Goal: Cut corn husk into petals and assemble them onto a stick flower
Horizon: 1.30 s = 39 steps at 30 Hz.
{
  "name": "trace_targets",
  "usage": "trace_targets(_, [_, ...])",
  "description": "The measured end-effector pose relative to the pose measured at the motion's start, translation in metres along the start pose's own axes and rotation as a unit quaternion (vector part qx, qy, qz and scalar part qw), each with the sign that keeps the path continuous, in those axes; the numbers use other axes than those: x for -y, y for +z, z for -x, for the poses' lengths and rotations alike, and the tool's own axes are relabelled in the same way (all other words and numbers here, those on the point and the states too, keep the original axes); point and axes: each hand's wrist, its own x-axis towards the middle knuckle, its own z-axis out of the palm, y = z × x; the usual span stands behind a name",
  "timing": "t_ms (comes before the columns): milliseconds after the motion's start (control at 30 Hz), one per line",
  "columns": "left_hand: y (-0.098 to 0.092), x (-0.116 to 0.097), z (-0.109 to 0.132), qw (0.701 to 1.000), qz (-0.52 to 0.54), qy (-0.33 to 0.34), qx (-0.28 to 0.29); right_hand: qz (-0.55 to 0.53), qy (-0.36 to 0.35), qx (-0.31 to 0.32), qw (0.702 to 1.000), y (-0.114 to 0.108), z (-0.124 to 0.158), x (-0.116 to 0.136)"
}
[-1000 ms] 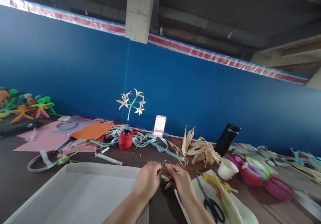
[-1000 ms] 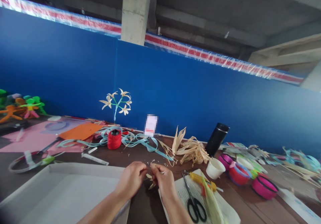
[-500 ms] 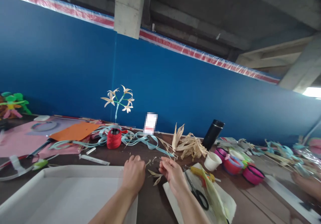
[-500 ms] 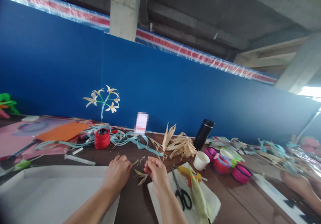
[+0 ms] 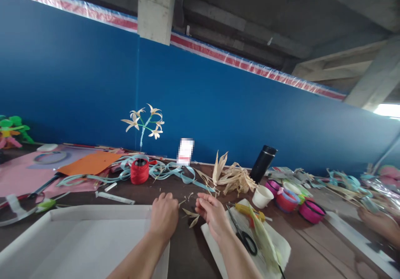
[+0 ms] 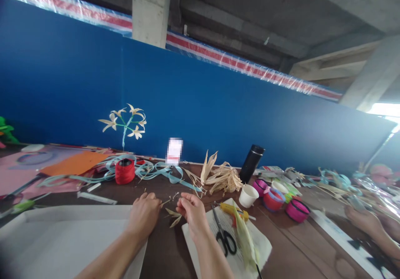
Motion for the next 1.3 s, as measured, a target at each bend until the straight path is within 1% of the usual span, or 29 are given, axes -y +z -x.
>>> trace_targets(133, [-0.005,-0.001,0.002,1.0,0.012,-0.014,0.007,0.001,0.001,-0.005,1.0,0.0,0.0,0.0])
trace_targets(233, [-0.009,0.0,0.002,1.0,0.015,-0.022,-0.001,0.0,0.002,-0.004,1.0,-0.001,-0.001,-0.001])
trace_targets(300, [-0.012,0.001,0.002,0.999,0.022,-0.025,-0.018,-0.009,0.004,0.005,1.0,-0.001,-0.001,-0.001])
trace_targets(367, [-0.014,0.002,0.002,0.998,0.041,-0.02,-0.049,-0.026,0.01,0.023,0.999,-0.001,0.0,0.0])
trace_targets(433, [-0.017,0.002,0.002,0.993,0.073,0.005,-0.09,-0.042,0.019,0.043,0.998,0.0,0.001,0.001])
trace_targets(500, [-0.018,-0.001,0.002,0.984,0.116,0.044,-0.126,-0.058,0.031,0.061,0.996,0.001,0.002,0.003])
trace_targets(600, [-0.018,-0.009,0.005,0.967,0.18,0.094,-0.152,-0.072,0.054,0.086,0.992,0.001,0.006,0.006])
trace_targets(667, [-0.017,-0.014,0.007,0.96,0.209,0.112,-0.149,-0.072,0.064,0.103,0.99,0.002,0.008,0.008])
trace_targets(733, [-0.016,-0.018,0.009,0.958,0.227,0.116,-0.134,-0.07,0.064,0.113,0.989,0.003,0.011,0.008])
trace_targets(867, [-0.016,-0.021,0.011,0.957,0.251,0.106,-0.102,-0.063,0.062,0.136,0.987,0.005,0.015,0.007])
trace_targets(1033, [-0.019,-0.022,0.012,0.955,0.269,0.081,-0.094,-0.04,0.061,0.169,0.983,0.006,0.015,0.005])
trace_targets(1167, [-0.021,-0.023,0.012,0.955,0.276,0.063,-0.092,0.014,0.036,0.173,0.984,0.008,0.016,0.004])
trace_targets(1300, [-0.021,-0.022,0.011,0.954,0.277,0.072,-0.09,0.034,0.028,0.166,0.985,0.009,0.017,0.003])
